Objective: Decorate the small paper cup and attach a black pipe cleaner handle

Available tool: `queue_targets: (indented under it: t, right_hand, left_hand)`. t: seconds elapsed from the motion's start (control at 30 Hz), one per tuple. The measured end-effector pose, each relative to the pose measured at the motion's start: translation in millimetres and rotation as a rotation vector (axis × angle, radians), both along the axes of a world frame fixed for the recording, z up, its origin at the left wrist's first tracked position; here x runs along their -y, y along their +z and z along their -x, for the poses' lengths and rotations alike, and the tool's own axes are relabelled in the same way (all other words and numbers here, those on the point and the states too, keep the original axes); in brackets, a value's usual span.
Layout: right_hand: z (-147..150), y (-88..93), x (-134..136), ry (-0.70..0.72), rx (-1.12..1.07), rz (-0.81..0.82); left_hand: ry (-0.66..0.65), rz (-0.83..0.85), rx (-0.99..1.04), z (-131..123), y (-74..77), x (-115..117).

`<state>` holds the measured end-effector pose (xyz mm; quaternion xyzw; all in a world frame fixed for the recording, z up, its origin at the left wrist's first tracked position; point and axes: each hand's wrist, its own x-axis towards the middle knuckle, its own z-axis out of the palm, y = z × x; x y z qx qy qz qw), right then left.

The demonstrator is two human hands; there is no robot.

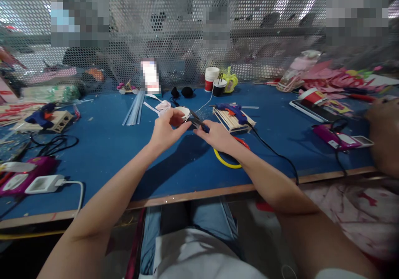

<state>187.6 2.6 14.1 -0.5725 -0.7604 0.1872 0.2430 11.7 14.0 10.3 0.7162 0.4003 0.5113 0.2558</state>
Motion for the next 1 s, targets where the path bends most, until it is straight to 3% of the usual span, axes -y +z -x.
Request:
queue_targets:
  t: [0.07,0.13,0.2,0.3,0.4,0.47,0.57,0.63,0.7,0.9,1.0]
  right_hand:
    - [0,-0.9,-1,-0.002,-0.005,0.003]
    - [0,-1.9,-1,-0.008,-0.001,-0.001]
    - [0,-2.8,-1,-0.009,0.000,-0.004]
    - [0,-3.4,-2,-0.003,-0.006,-0.010]
    - [0,-3.0,-2,-0.001,-0.001,-0.011]
    - [-1,-2.3,-1,0.010,-0.008,-0.014]
    - [0,-1.2,1,0.030,-0.030,-0.029]
    - [-1,-0.8,1,0.030,-0.033,-0.032]
    - [-1,-0.5,0,0.017,-0.024,-0.022]
    - [-1,-0.7,-1,-0.004,-0.013,-0.005]
    - [0,-1.3,-1,-0.011,-0.006,-0.001]
  left_hand:
    - [0.169,-0.329,-0.242,-1,-3.1,1]
    - [0.253,-0.527,-0.413,-1,-5.9,0]
    - [0.293,-0.619,-0.494,-1,-7.8,-1]
    - [0.298,-0.611,-0.490,-1,-8.2,0]
    - [0.220,-0.371,-0.291,-2,-4.8,1]
    - [0.080,-0.004,-0.037,-2,-0.8,2]
    - [-0.240,0.624,0.342,-1,5.2,1]
    - [-0.368,0.802,0.447,-1,6.7,0]
    - [-0.327,0.680,0.393,-2,5.5,1]
    - [0.228,-0.363,-0.315,-5,-6.9,4]
    - [0.317,-0.612,-0.532,-4,-9.7,2]
